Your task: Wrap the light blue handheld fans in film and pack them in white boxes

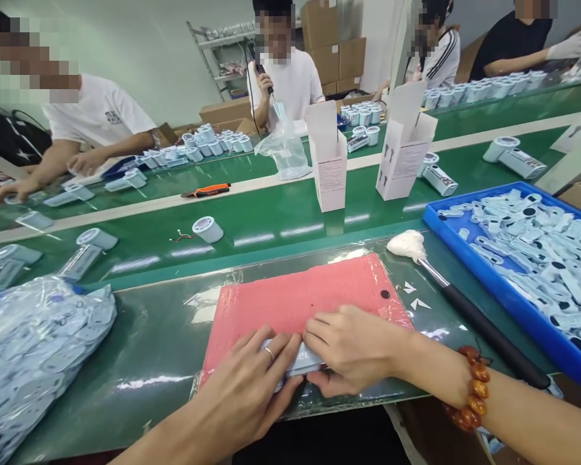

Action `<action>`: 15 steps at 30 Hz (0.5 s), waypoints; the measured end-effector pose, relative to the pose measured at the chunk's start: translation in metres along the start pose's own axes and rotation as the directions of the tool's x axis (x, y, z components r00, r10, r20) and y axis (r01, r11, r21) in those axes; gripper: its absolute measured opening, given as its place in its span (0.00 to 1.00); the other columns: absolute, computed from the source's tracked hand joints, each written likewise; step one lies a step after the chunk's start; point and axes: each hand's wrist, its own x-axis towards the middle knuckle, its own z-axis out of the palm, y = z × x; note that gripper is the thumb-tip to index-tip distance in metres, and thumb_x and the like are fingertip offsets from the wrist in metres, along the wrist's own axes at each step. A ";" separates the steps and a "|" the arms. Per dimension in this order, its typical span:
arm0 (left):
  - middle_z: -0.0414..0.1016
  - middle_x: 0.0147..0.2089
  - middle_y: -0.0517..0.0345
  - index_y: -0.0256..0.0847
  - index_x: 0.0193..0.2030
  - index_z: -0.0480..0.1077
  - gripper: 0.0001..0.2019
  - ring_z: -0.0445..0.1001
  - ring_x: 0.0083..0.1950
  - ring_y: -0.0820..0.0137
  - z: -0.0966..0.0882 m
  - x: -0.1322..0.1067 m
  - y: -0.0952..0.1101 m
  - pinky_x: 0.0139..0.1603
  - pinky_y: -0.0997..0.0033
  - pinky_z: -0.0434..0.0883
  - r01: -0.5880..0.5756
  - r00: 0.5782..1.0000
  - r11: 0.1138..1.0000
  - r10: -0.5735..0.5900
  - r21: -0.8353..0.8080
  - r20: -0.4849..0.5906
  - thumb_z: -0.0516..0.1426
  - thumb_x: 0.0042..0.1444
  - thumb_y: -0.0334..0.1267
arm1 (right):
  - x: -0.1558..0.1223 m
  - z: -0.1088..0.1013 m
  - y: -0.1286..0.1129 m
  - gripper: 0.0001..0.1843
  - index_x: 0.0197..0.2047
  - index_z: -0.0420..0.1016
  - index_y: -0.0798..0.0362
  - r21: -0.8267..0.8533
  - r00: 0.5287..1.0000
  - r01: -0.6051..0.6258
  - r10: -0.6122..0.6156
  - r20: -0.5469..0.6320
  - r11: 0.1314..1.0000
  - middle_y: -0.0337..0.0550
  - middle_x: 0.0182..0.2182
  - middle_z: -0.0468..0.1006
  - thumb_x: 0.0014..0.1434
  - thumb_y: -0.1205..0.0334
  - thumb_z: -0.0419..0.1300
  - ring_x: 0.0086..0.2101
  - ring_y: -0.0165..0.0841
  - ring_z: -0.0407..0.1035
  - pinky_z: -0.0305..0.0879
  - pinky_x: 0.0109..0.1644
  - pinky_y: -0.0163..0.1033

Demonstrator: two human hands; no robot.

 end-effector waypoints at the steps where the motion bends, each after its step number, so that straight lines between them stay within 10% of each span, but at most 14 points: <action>1: 0.82 0.49 0.42 0.28 0.64 0.69 0.19 0.79 0.45 0.52 0.000 0.000 -0.001 0.41 0.55 0.80 0.002 1.000 1.000 -0.002 -0.001 0.010 0.51 0.75 0.38 | 0.001 -0.001 0.000 0.18 0.39 0.75 0.56 0.006 1.000 -0.015 0.015 0.013 1.000 0.42 0.29 0.72 0.73 0.52 0.52 0.30 0.35 0.61 0.41 0.28 0.43; 8: 0.82 0.50 0.45 0.36 0.65 0.68 0.20 0.79 0.45 0.54 -0.008 0.003 -0.013 0.35 0.57 0.81 0.085 0.994 0.972 -0.066 -0.219 0.092 0.54 0.69 0.38 | 0.000 -0.019 -0.010 0.16 0.48 0.75 0.54 0.102 0.975 -0.193 0.180 0.131 0.976 0.40 0.38 0.76 0.66 0.50 0.66 0.36 0.36 0.70 0.63 0.36 0.43; 12: 0.78 0.61 0.46 0.47 0.70 0.65 0.24 0.78 0.57 0.54 -0.015 -0.004 -0.016 0.54 0.50 0.82 0.172 0.984 0.927 -0.178 -0.334 0.012 0.59 0.67 0.39 | -0.006 -0.020 -0.029 0.13 0.53 0.75 0.51 0.203 0.929 -0.371 0.361 0.086 0.906 0.44 0.45 0.81 0.70 0.54 0.64 0.43 0.39 0.75 0.71 0.50 0.45; 15: 0.67 0.70 0.40 0.49 0.76 0.54 0.33 0.71 0.67 0.52 -0.007 -0.012 -0.009 0.67 0.40 0.75 0.396 0.791 0.821 -0.532 -0.411 -0.301 0.61 0.69 0.40 | -0.001 -0.010 -0.050 0.16 0.57 0.75 0.47 0.421 0.749 -0.595 0.662 -0.019 0.685 0.44 0.47 0.83 0.75 0.47 0.57 0.44 0.38 0.78 0.75 0.49 0.41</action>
